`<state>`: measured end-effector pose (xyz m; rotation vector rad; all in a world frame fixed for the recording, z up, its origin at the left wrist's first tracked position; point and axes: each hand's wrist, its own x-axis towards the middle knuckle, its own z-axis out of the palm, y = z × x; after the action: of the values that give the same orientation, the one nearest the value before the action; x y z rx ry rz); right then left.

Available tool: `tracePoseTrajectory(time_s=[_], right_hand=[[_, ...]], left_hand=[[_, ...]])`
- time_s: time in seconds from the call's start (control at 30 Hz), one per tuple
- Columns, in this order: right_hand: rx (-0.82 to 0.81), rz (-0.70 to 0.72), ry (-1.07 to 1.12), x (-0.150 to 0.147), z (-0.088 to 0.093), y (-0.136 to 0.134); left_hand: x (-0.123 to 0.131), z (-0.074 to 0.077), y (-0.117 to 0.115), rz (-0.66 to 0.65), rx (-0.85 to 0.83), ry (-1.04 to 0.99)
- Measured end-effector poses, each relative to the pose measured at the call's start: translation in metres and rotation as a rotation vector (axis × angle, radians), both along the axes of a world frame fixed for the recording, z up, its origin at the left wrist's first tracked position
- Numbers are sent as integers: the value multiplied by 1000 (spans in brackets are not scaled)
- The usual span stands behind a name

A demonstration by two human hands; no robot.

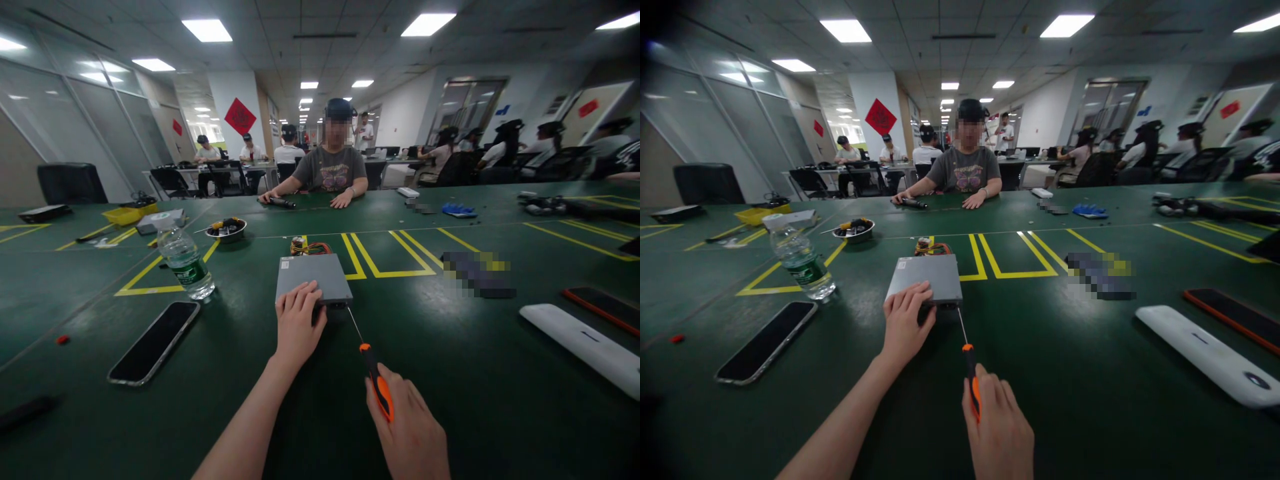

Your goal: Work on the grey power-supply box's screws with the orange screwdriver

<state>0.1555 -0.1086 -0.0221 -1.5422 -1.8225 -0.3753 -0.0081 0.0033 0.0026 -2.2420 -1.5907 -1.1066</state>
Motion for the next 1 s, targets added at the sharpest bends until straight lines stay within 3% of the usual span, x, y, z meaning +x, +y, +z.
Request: tracePoseTrajectory(time_s=[0.1,0.23,0.33,0.63,0.9,1.0], right_hand=[[-10,4,73,-1,5,-1],[-260,87,390,-4,8,-4],[-357,42,556,-5,6,-5],[-76,-6,236,-4,0,0],[-323,34,407,6,3,2],[-269,-9,391,2,2,2]], left_hand=[[0,-1,0,-1,-3,-3],[0,-2,1,4,-8,-7],[0,-3,1,2,-8,-8],[-1,-3,1,0,-8,-1],[0,-2,1,6,-11,0],[0,-2,1,6,-11,1]])
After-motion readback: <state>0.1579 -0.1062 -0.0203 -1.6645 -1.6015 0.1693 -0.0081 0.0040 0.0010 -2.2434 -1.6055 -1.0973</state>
